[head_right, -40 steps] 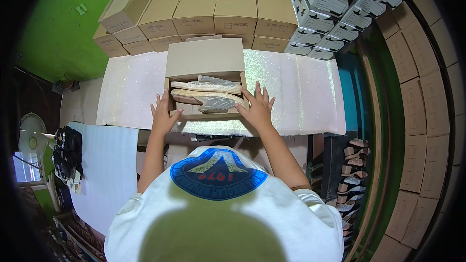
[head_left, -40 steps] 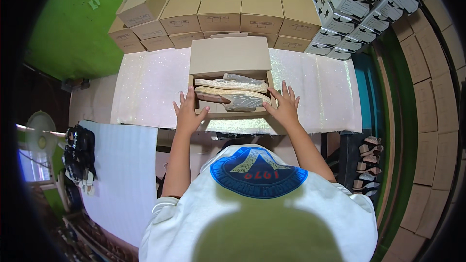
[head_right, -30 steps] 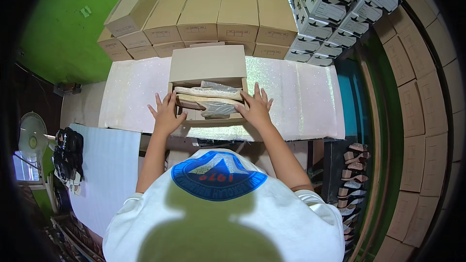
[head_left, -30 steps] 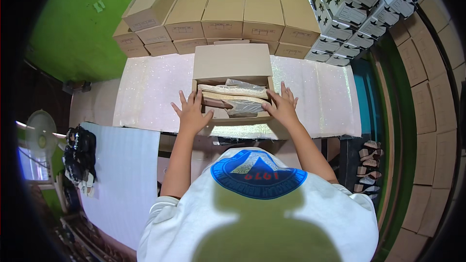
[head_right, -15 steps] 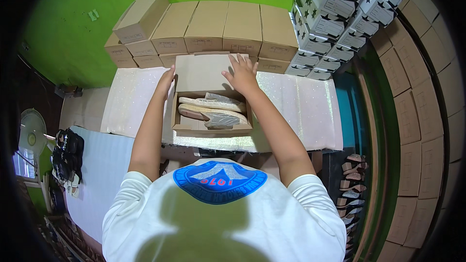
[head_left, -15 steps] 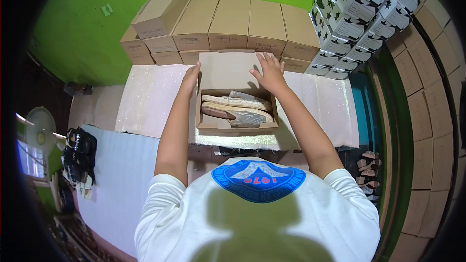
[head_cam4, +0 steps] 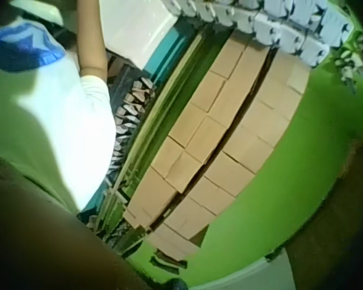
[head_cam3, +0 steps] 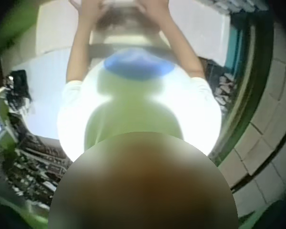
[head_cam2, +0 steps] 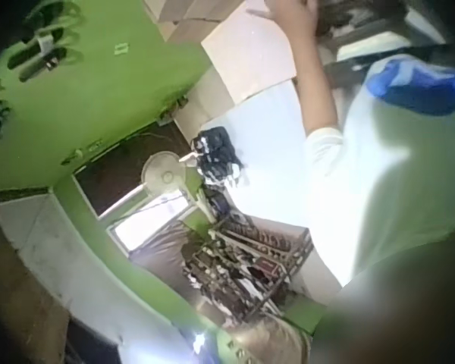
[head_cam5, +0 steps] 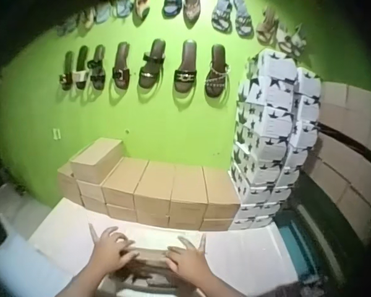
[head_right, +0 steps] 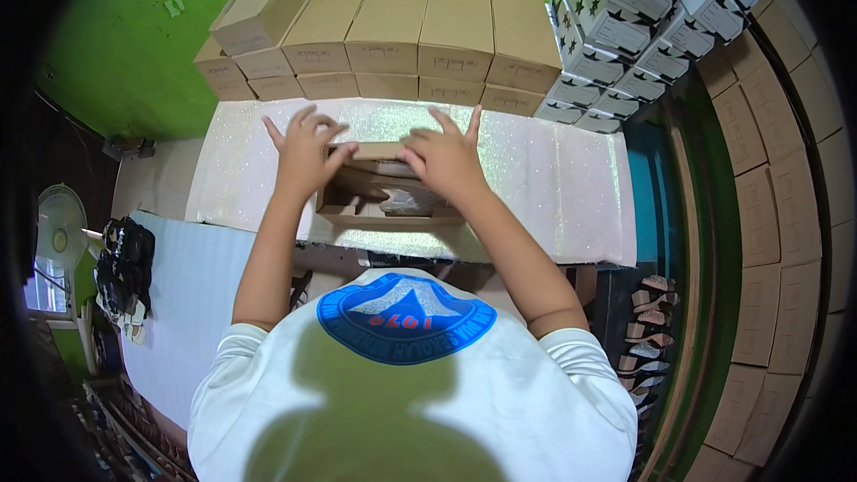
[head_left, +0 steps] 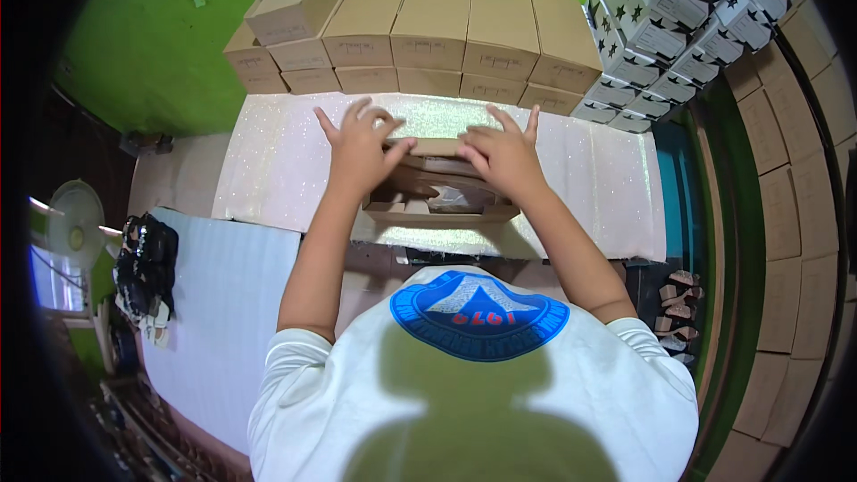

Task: Packing pairs of sandals into cardboard boxes with packing paper and stacking them on a shelf.

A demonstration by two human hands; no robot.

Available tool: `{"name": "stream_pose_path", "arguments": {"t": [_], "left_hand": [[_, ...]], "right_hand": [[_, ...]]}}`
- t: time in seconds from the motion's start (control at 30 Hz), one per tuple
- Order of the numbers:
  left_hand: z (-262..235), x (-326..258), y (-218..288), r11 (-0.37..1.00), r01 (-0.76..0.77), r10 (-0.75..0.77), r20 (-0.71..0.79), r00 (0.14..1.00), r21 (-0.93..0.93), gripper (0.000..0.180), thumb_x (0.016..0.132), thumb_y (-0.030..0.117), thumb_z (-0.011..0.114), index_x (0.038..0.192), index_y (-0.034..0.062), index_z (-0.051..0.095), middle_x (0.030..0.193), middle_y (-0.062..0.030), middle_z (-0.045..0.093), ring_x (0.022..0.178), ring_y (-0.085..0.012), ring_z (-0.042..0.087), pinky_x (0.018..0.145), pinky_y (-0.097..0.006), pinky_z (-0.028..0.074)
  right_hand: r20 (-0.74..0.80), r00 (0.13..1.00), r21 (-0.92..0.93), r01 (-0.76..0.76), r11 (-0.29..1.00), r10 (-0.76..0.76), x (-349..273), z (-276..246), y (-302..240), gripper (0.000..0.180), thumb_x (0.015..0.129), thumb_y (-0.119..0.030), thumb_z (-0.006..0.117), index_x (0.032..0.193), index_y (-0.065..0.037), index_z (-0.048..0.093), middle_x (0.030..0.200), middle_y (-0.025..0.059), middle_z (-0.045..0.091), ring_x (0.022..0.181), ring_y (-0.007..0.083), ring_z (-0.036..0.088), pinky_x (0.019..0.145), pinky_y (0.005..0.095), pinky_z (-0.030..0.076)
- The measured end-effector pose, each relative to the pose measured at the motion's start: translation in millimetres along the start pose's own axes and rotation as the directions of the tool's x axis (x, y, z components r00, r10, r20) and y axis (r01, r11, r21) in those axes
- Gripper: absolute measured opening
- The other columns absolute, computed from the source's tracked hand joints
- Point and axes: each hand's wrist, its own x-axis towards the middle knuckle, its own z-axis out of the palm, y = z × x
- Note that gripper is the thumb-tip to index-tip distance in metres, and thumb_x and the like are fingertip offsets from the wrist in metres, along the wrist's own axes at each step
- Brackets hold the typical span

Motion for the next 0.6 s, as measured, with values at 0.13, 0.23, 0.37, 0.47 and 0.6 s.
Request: {"name": "stream_pose_path", "arguments": {"t": [0.13, 0.23, 0.37, 0.47, 0.6], "left_hand": [[23, -56, 6, 0.997, -0.049, 0.058, 0.16, 0.985, -0.06, 0.031, 0.074, 0.039, 0.063, 0.097, 0.0187, 0.066, 0.105, 0.0018, 0.057, 0.116, -0.0227, 0.044, 0.096, -0.071, 0.002], [47, -81, 6, 0.996, -0.051, 0.064, 0.181, 0.981, -0.076, 0.033, 0.074, 0.037, 0.064, 0.101, 0.0181, 0.064, 0.104, 0.0023, 0.057, 0.115, -0.0227, 0.045, 0.094, -0.072, 0.003], [76, -101, 9, 0.992, -0.086, 0.101, 0.169, 0.98, -0.097, 0.042, 0.075, 0.038, 0.063, 0.112, 0.0166, 0.058, 0.113, -0.0052, 0.053, 0.116, -0.0244, 0.044, 0.097, -0.069, 0.011], [86, -103, 23, 0.991, -0.124, 0.132, 0.242, 0.961, -0.045, 0.057, 0.076, 0.038, 0.061, 0.126, 0.015, 0.046, 0.128, -0.0083, 0.045, 0.122, -0.0258, 0.039, 0.101, -0.06, 0.018], [98, -107, 25, 0.99, -0.142, 0.131, 0.243, 0.961, 0.027, 0.067, 0.077, 0.039, 0.06, 0.134, 0.0131, 0.036, 0.138, -0.0068, 0.037, 0.127, -0.0244, 0.034, 0.102, -0.055, 0.022]], "right_hand": [[-0.013, 0.998, -0.003, 0.068, 0.998, -0.068, -49, 28, -10, 0.024, 0.079, -0.036, 0.059, 0.099, -0.024, 0.065, 0.104, -0.0054, 0.06, 0.117, 0.0219, 0.045, 0.097, 0.0699, 0.007], [0.061, 0.993, -0.015, 0.1, 0.995, -0.099, -71, 59, -8, 0.027, 0.079, -0.036, 0.06, 0.104, -0.025, 0.062, 0.109, -0.0052, 0.058, 0.114, 0.0217, 0.047, 0.096, 0.0701, 0.012], [0.057, 0.995, 0.031, 0.078, 0.996, -0.08, -87, 81, -15, 0.03, 0.08, -0.038, 0.058, 0.106, -0.024, 0.06, 0.116, 0.0004, 0.055, 0.114, 0.022, 0.047, 0.096, 0.068, 0.019], [0.096, 0.989, 0.052, 0.104, 0.993, -0.108, -86, 88, -24, 0.041, 0.081, -0.038, 0.056, 0.118, -0.021, 0.053, 0.126, 0.0044, 0.048, 0.119, 0.0232, 0.042, 0.099, 0.0633, 0.02], [0.116, 0.984, 0.034, 0.129, 0.991, -0.132, -88, 96, -29, 0.051, 0.082, -0.036, 0.055, 0.128, -0.017, 0.044, 0.134, 0.0068, 0.041, 0.125, 0.0244, 0.036, 0.103, 0.0549, 0.022]]}}
